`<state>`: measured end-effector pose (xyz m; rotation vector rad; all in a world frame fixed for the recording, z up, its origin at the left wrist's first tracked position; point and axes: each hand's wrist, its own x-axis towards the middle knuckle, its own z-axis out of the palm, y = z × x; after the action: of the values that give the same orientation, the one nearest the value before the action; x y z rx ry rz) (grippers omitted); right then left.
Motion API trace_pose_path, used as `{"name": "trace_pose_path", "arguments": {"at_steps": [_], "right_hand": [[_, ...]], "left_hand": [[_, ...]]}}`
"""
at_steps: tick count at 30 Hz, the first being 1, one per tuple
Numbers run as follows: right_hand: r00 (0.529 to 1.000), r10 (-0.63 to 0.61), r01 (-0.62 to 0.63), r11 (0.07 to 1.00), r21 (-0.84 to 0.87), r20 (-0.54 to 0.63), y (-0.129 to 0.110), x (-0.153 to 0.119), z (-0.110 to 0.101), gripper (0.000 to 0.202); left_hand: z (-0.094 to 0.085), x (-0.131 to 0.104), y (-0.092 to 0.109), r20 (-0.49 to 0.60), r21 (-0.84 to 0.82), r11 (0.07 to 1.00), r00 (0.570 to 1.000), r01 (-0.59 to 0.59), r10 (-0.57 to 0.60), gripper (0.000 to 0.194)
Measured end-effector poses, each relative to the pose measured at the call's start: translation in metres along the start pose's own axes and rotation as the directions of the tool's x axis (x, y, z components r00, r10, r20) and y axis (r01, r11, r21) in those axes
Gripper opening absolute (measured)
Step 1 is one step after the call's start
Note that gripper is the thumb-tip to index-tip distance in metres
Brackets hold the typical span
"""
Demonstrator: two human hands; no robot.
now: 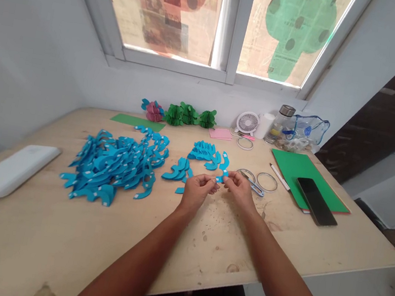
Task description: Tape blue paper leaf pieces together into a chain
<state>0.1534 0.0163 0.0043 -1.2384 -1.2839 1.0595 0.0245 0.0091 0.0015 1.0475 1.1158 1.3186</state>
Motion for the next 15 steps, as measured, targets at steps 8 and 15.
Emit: {"name": "trace_pose_path", "arguments": {"at_steps": [8,15], "right_hand": [[0.995,-0.023,0.02,0.999,0.031,0.094,0.01,0.002,0.002,0.024],[0.996,-0.042,0.042,0.999,-0.01,0.083,0.007,0.001,-0.002,0.024]], "left_hand": [[-0.001,0.002,-0.005,0.048,-0.032,0.999,0.999,0.013,-0.011,0.017],[-0.003,0.002,-0.005,0.061,-0.006,1.0,0.998,0.006,-0.006,0.018]]}}
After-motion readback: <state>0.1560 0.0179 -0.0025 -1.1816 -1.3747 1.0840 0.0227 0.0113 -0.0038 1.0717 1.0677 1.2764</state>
